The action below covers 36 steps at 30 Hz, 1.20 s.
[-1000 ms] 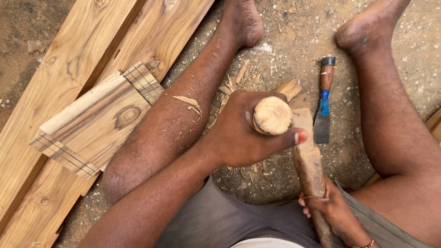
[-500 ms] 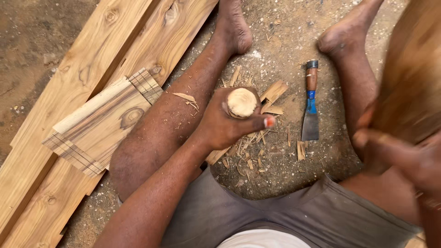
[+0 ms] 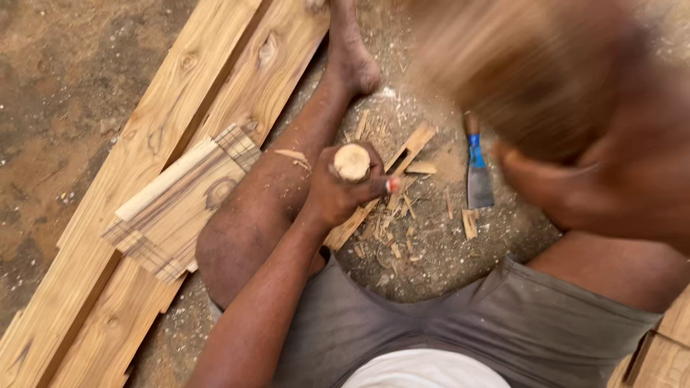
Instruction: The person carves a wooden piece by striking a chisel with a wooden mallet, clearing out wood chips and shaping a slot inside the lumber.
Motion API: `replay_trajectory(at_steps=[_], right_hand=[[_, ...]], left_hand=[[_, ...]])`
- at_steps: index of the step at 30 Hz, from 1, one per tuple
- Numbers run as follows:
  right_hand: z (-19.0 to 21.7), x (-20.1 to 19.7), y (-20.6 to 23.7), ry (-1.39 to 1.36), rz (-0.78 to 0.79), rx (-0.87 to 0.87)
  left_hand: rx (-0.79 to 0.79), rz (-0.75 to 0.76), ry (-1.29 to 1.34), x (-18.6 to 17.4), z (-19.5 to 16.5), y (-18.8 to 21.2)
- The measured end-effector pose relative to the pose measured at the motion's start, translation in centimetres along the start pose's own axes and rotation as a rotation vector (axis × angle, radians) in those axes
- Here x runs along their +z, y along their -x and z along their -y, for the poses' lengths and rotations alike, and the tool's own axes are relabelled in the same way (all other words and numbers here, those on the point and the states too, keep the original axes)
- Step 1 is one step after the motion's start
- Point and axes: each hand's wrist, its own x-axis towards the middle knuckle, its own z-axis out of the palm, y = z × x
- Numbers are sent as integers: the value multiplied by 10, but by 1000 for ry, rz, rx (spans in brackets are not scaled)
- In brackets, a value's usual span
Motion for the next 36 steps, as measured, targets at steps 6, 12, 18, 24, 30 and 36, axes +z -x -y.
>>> replay_trajectory(at_steps=[6,12,18,24,30,36], right_hand=[[10,3,-2,323,20,-113],[0,-3,11,-124,-122,114],[10,2,13,220,-77,-174],[10,4,17,74,-405,-271],[9,6,22,-119,-514,-162],[10,10,21,228,184,-93]], left_hand=[[249,-53,37,5,11,4],[119,-28,85,7,24,5],[261,-28,13,9,38,5],[200,-98,156,16,48,5],[201,-57,29,17,48,4],[254,-137,13,24,40,4]])
